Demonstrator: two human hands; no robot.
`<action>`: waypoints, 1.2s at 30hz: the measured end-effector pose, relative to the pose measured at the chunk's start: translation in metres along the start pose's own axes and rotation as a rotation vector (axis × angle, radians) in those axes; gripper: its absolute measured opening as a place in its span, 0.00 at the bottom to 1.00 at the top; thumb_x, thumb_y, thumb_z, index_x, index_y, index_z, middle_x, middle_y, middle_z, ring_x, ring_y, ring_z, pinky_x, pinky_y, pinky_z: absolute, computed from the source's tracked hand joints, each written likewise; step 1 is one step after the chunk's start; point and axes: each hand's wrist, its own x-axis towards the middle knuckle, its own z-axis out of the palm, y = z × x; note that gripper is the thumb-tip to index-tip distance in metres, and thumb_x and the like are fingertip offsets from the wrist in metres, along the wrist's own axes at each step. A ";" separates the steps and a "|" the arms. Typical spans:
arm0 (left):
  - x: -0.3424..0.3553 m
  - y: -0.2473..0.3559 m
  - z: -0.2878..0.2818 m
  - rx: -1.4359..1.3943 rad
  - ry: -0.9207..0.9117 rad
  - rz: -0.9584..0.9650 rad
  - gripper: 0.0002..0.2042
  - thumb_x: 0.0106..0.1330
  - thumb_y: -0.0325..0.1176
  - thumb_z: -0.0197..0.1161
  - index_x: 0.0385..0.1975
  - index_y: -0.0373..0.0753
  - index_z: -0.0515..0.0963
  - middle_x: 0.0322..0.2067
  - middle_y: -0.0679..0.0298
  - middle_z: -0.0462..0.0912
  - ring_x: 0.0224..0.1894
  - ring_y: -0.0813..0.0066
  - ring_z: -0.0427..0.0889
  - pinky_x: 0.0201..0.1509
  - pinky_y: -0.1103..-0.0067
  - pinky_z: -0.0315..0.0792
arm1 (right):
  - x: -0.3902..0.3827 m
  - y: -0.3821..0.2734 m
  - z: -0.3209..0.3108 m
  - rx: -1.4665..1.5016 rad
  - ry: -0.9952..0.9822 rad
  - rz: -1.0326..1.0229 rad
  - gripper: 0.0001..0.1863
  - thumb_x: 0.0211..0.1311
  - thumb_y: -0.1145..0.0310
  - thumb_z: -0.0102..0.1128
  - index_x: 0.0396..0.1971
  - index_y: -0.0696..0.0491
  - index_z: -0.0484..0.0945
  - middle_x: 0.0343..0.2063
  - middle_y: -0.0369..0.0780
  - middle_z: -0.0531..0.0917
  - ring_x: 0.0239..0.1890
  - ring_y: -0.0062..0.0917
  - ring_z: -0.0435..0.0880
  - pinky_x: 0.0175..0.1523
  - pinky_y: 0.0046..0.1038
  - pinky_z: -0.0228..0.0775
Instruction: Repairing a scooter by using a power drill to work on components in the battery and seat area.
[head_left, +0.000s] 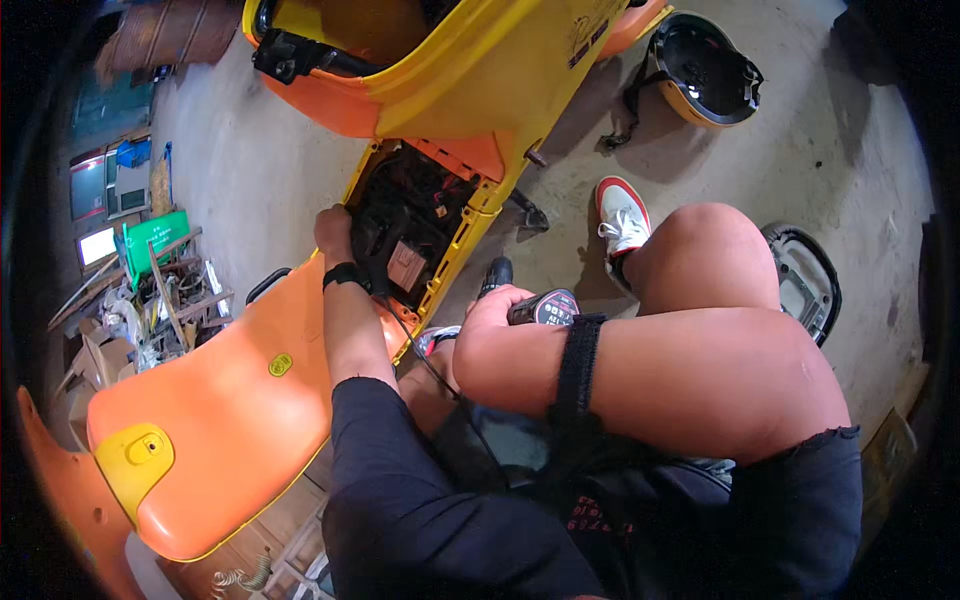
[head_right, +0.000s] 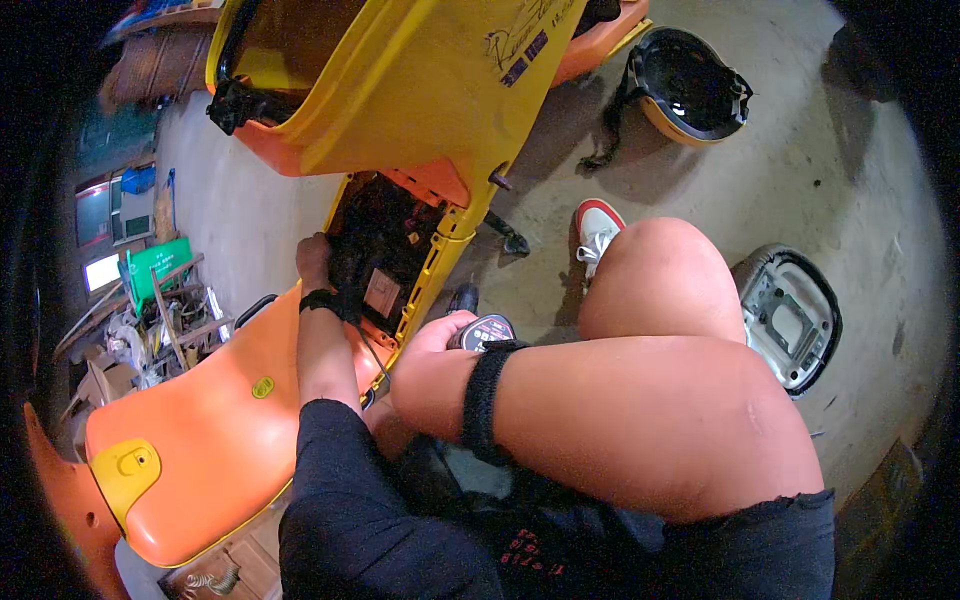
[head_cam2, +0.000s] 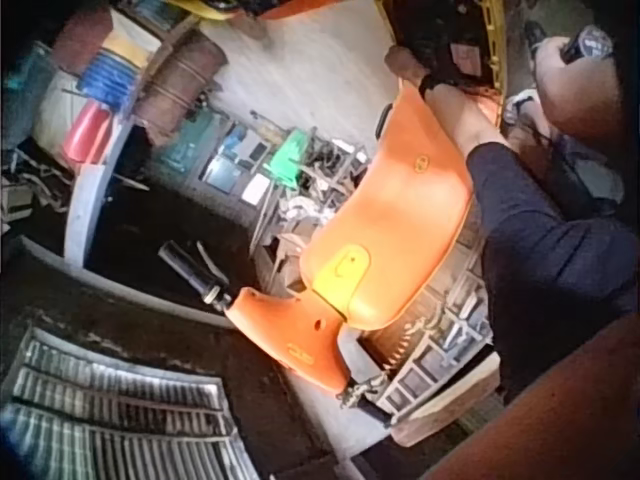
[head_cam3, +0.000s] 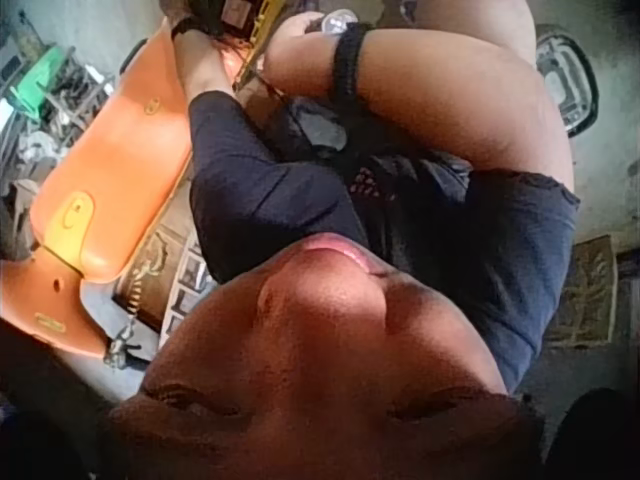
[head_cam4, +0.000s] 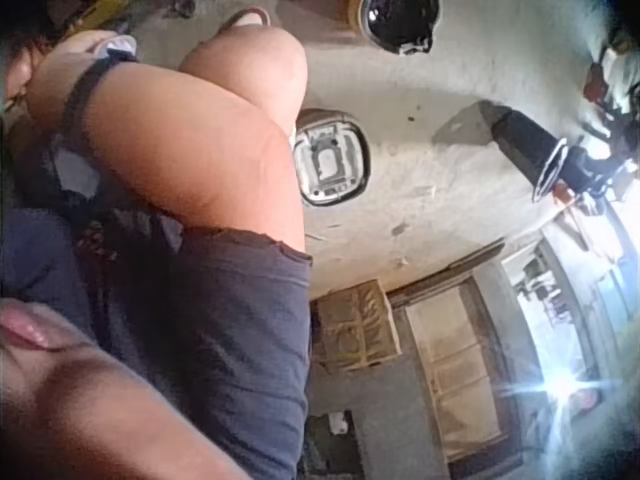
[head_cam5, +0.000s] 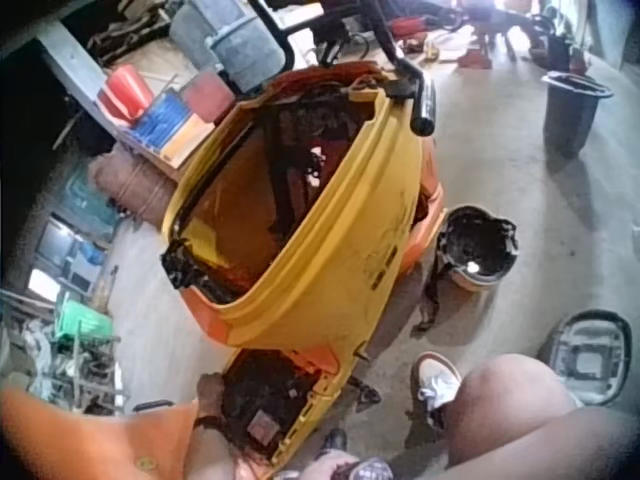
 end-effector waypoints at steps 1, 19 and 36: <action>-0.002 0.000 -0.003 0.047 0.052 0.027 0.13 0.62 0.32 0.48 0.33 0.36 0.81 0.33 0.46 0.82 0.37 0.48 0.82 0.41 0.60 0.77 | 0.000 -0.002 -0.001 -0.004 -0.001 0.005 0.24 0.62 0.49 0.50 0.52 0.46 0.77 0.49 0.34 0.80 0.47 0.29 0.78 0.52 0.49 0.65; 0.012 0.007 0.026 -1.149 -0.105 -0.598 0.12 0.62 0.34 0.49 0.24 0.32 0.76 0.21 0.54 0.79 0.20 0.58 0.77 0.23 0.66 0.70 | 0.026 -0.006 0.001 0.015 -0.103 0.109 0.23 0.62 0.50 0.50 0.52 0.46 0.77 0.49 0.34 0.80 0.48 0.29 0.78 0.53 0.49 0.65; -0.020 -0.004 -0.037 -1.634 -0.312 -0.662 0.16 0.69 0.47 0.50 0.22 0.45 0.68 0.14 0.73 0.66 0.11 0.84 0.59 0.12 0.85 0.49 | 0.036 -0.033 -0.009 -0.008 -0.125 0.159 0.23 0.62 0.51 0.50 0.52 0.46 0.77 0.49 0.34 0.80 0.48 0.30 0.78 0.53 0.49 0.65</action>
